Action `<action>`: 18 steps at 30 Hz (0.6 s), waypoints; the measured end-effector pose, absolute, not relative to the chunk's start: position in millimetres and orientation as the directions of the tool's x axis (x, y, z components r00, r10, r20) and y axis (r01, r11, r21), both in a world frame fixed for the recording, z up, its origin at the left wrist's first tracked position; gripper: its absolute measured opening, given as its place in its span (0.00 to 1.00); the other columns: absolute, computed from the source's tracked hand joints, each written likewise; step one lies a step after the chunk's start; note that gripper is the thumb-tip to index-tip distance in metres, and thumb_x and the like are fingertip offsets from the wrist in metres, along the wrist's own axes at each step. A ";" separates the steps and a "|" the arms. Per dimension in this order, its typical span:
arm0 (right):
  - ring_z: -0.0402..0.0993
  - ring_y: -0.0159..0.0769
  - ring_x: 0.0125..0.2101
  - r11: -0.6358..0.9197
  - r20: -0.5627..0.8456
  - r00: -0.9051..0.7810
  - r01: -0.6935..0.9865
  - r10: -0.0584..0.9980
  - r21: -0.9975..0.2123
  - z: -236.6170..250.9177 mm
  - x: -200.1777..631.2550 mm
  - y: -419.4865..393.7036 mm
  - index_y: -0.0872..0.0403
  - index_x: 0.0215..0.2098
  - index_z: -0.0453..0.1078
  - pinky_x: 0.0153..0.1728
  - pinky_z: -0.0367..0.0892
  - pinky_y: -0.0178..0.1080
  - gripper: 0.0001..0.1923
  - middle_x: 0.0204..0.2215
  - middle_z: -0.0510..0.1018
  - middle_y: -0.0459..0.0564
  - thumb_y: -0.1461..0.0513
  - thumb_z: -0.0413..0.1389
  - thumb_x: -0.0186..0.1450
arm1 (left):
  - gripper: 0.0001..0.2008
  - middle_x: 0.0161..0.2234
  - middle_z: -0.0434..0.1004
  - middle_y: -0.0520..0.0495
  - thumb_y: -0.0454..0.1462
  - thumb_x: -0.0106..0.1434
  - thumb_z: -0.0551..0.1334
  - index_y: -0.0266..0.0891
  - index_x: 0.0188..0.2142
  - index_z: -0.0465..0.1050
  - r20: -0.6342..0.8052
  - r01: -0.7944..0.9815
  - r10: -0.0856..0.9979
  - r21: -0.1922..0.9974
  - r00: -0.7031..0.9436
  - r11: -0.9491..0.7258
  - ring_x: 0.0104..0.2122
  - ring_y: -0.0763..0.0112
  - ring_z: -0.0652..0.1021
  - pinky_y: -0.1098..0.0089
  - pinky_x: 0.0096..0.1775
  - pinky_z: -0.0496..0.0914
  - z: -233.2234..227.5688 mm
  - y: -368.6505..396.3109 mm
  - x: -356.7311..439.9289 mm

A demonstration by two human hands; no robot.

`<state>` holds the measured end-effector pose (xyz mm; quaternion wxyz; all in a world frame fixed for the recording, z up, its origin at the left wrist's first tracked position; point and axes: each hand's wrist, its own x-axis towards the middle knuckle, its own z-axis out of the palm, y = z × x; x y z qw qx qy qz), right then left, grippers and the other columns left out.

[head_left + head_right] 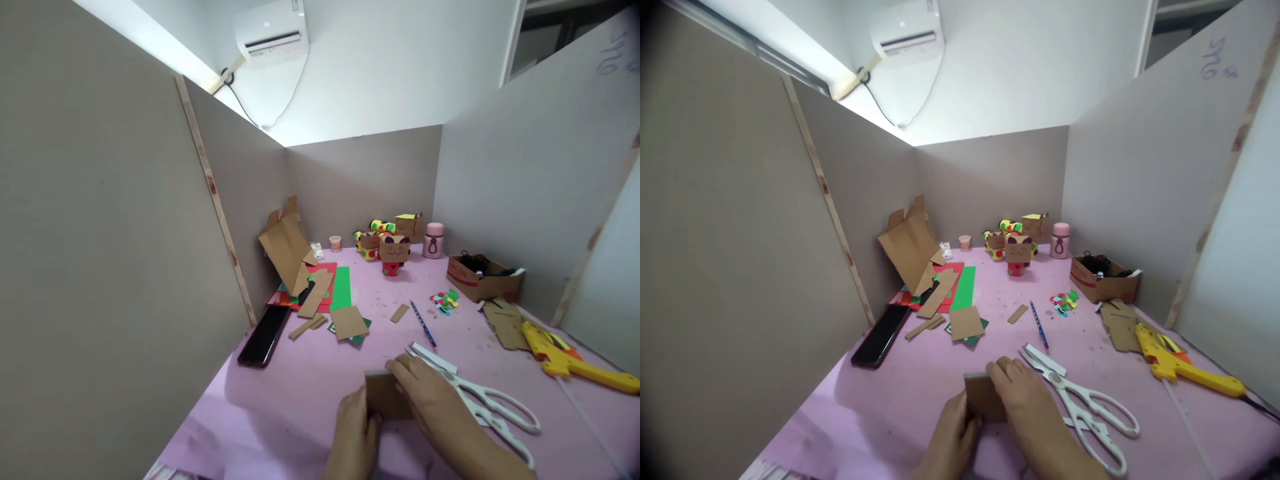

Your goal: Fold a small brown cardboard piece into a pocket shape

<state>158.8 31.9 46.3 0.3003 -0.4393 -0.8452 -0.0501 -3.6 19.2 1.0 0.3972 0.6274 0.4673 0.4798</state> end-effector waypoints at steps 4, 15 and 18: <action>0.74 0.44 0.36 0.537 0.504 -0.278 0.683 0.818 -0.495 45.0 170.0 30.8 0.51 0.38 0.68 0.35 0.69 0.42 0.10 0.34 0.77 0.53 0.66 0.46 0.63 | 0.09 0.32 0.76 0.46 0.31 0.52 0.60 0.40 0.34 0.70 0.195 0.031 0.978 0.980 0.068 -0.197 0.34 0.61 0.74 0.66 0.38 0.65 5.2 18.8 -5.6; 0.70 0.36 0.26 0.078 0.080 -0.007 -0.151 0.997 -0.985 18.7 173.3 18.7 0.49 0.37 0.69 0.22 0.63 0.32 0.15 0.28 0.77 0.44 0.51 0.59 0.55 | 0.18 0.33 0.80 0.41 0.47 0.51 0.66 0.36 0.36 0.74 0.054 -0.365 0.992 0.931 0.110 -0.010 0.33 0.61 0.78 0.66 0.36 0.69 9.4 5.6 6.3; 0.69 0.36 0.26 0.115 0.116 -0.007 -0.068 0.993 -0.991 11.7 180.5 19.2 0.49 0.38 0.71 0.25 0.66 0.34 0.15 0.29 0.76 0.45 0.50 0.57 0.57 | 0.16 0.33 0.81 0.42 0.45 0.53 0.65 0.36 0.36 0.75 0.100 -0.337 0.992 0.939 0.072 -0.070 0.33 0.61 0.78 0.67 0.36 0.69 12.4 3.4 4.2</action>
